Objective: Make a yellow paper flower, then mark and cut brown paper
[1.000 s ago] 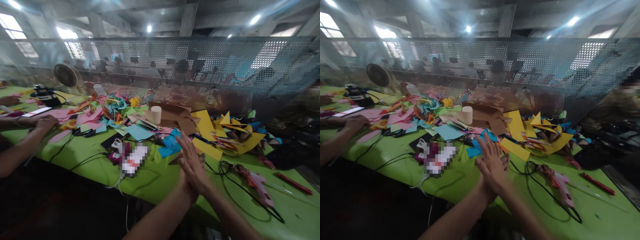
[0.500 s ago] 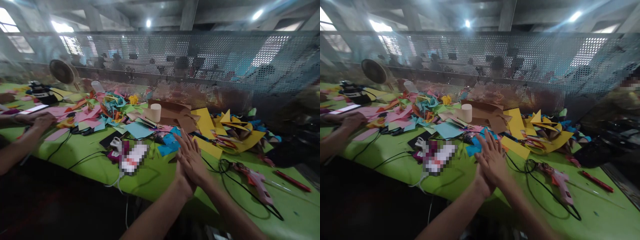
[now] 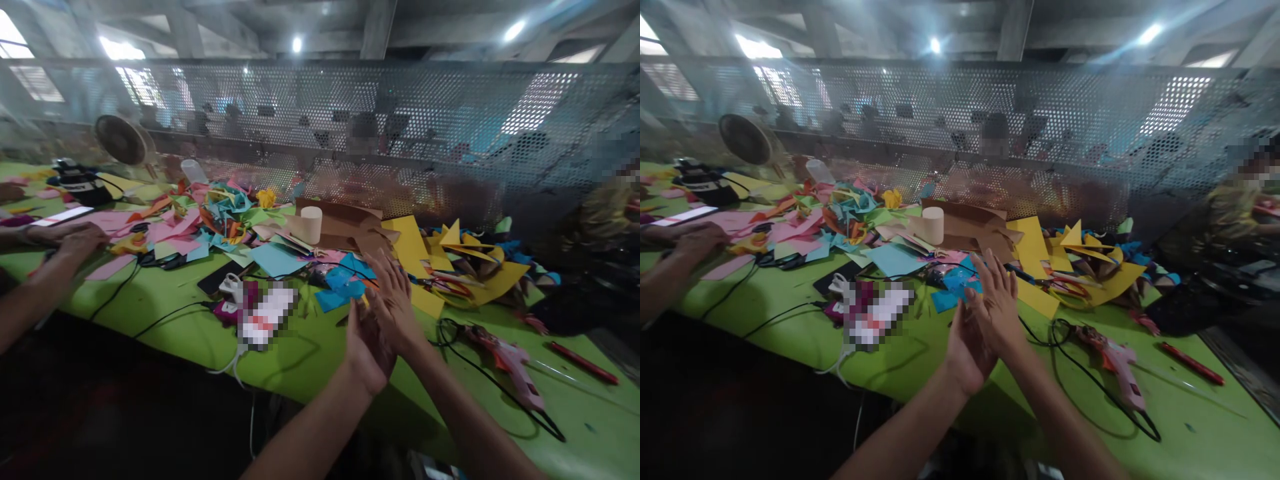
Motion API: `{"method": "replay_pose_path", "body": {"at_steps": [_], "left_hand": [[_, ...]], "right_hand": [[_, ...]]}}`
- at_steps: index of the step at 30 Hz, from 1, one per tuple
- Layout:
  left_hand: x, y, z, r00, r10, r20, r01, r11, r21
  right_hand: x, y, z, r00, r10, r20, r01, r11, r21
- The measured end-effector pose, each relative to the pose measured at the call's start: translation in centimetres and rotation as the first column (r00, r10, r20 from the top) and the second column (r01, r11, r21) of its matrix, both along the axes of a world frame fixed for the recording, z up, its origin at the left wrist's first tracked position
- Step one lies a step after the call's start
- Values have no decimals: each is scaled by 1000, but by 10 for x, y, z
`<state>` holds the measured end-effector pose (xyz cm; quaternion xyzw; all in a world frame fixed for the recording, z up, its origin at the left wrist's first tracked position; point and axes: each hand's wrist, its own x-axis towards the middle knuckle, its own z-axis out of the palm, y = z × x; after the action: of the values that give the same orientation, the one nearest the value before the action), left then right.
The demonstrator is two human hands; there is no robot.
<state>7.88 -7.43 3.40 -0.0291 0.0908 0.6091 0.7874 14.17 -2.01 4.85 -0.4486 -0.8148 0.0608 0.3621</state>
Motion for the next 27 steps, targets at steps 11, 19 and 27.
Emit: {"method": "replay_pose_path", "body": {"at_steps": [11,19,27], "left_hand": [[-2,3,5,998,-55,26,57,994,-97],[6,5,-2,998,-36,51,43,990,-136],[-13,21,-1,997,74,-23,-76,995,-72]], "right_hand": [[9,3,9,967,39,-254,-50,998,-37],[3,6,9,968,-3,-250,13,999,40],[34,-28,18,990,96,-105,-106,990,-92]]}}
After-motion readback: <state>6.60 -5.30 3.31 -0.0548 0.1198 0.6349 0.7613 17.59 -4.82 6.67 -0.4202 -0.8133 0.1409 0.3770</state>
